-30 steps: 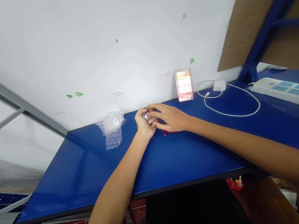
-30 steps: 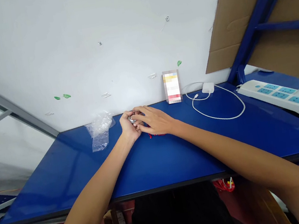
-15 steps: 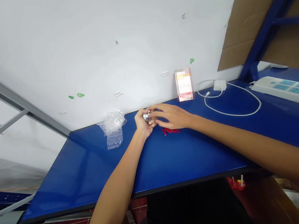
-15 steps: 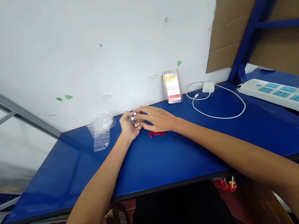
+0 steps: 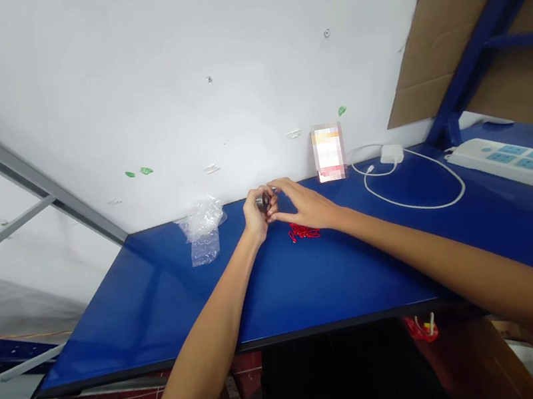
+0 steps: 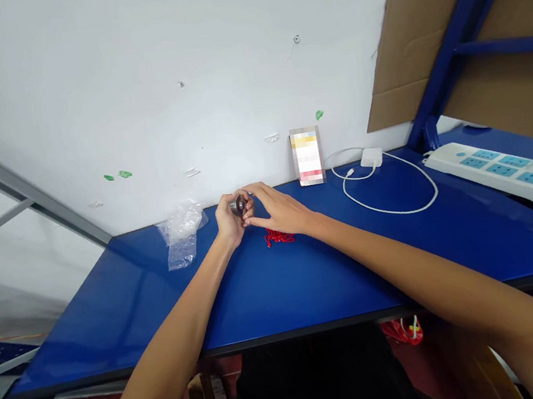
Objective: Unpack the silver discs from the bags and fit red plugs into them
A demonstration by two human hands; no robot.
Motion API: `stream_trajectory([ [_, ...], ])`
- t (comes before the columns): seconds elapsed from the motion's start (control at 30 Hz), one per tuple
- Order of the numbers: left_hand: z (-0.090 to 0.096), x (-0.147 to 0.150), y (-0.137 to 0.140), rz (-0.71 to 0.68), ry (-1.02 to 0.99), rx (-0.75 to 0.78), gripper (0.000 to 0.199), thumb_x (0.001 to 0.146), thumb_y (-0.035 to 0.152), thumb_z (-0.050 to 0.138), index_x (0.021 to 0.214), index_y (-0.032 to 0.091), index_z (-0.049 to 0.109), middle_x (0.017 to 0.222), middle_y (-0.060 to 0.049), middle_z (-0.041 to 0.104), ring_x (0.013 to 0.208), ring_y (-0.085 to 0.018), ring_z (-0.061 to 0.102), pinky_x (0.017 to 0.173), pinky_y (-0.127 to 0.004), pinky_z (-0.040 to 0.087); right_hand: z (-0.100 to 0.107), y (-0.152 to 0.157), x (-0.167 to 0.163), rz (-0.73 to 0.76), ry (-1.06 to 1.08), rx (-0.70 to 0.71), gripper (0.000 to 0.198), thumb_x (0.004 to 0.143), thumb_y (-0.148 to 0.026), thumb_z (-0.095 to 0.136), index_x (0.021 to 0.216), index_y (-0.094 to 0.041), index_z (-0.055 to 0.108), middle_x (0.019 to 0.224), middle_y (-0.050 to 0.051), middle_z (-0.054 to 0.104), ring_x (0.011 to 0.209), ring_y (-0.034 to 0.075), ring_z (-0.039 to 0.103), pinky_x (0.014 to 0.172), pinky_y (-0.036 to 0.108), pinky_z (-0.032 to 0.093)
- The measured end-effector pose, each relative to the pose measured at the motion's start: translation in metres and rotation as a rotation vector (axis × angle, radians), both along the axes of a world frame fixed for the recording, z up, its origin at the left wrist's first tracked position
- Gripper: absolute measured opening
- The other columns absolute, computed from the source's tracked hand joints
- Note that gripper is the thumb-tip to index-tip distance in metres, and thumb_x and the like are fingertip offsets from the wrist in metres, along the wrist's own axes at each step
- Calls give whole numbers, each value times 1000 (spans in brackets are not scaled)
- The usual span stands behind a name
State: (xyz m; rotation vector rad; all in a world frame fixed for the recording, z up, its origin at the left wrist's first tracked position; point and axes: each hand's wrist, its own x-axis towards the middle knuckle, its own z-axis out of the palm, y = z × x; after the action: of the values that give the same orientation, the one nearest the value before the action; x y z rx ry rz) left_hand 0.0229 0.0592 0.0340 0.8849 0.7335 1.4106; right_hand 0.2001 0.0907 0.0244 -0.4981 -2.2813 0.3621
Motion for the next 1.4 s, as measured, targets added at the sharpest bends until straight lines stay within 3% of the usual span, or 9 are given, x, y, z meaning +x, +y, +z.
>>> stream_trajectory([
  [0.2, -5, 12, -2, 88, 224, 105, 23, 90, 39, 66, 83, 20, 56, 70, 3, 51, 51, -10, 37, 44, -22, 18, -7, 0, -7, -27, -13, 32, 71, 101, -29, 72, 166, -27, 41, 164, 17, 52, 150, 37, 56, 123, 62, 52],
  [0.33, -3, 14, -11, 149, 326, 151, 10, 86, 22, 71, 88, 21, 62, 74, 3, 55, 64, -14, 48, 55, -23, 31, -19, 6, -8, -18, 74, -7, 76, 102, -22, 67, 172, -27, 38, 171, 16, 49, 157, 34, 51, 129, 61, 45],
  [0.43, 2, 13, -15, 182, 393, 221, 23, 77, 4, 71, 92, 21, 65, 82, 1, 61, 77, -18, 53, 67, -25, 39, -21, 9, -5, 28, 195, -64, 75, 101, -17, 64, 170, -35, 44, 172, 8, 50, 158, 29, 50, 128, 58, 48],
  [0.57, 6, 13, -16, 160, 428, 311, 34, 73, -4, 67, 96, 20, 67, 94, -1, 65, 94, -23, 57, 81, -27, 42, -15, 7, -2, 51, 258, -55, 70, 99, -19, 69, 164, -41, 53, 170, 2, 54, 156, 28, 53, 126, 58, 51],
  [0.8, 7, 20, -18, 151, 378, 272, 40, 67, -6, 69, 97, 20, 67, 84, 3, 58, 79, -18, 48, 74, -26, 36, -7, -4, -9, 23, 346, -67, 77, 86, -4, 63, 156, -36, 63, 160, 1, 64, 149, 28, 61, 126, 55, 51],
  [0.93, 13, 23, -21, 138, 372, 302, 38, 67, -6, 72, 95, 20, 67, 86, 2, 55, 81, -18, 46, 75, -25, 36, 0, -4, -4, 19, 366, -6, 67, 89, -7, 66, 149, -36, 69, 160, 0, 64, 148, 27, 62, 127, 55, 51],
  [1.07, 16, 21, -18, 55, 261, 264, 28, 69, 3, 73, 93, 18, 70, 87, 0, 59, 84, -18, 51, 75, -25, 40, 1, -2, 0, -11, 388, 36, 62, 89, -17, 77, 149, -34, 69, 157, 1, 67, 143, 30, 67, 124, 56, 55],
  [1.23, 26, 3, -15, -212, 107, 166, 19, 77, 19, 78, 96, 16, 76, 95, -7, 72, 88, -22, 68, 81, -30, 54, 3, 1, 3, -93, 336, -17, 62, 90, -29, 84, 150, -33, 69, 150, 2, 73, 135, 32, 72, 119, 56, 60],
  [1.4, 37, -21, -18, -249, 140, 61, 33, 73, 5, 84, 104, 18, 81, 99, -10, 79, 101, -26, 78, 90, -36, 63, 10, 4, 10, -31, 383, -23, 56, 92, -34, 86, 146, -33, 72, 143, 3, 77, 135, 31, 73, 123, 58, 57],
])
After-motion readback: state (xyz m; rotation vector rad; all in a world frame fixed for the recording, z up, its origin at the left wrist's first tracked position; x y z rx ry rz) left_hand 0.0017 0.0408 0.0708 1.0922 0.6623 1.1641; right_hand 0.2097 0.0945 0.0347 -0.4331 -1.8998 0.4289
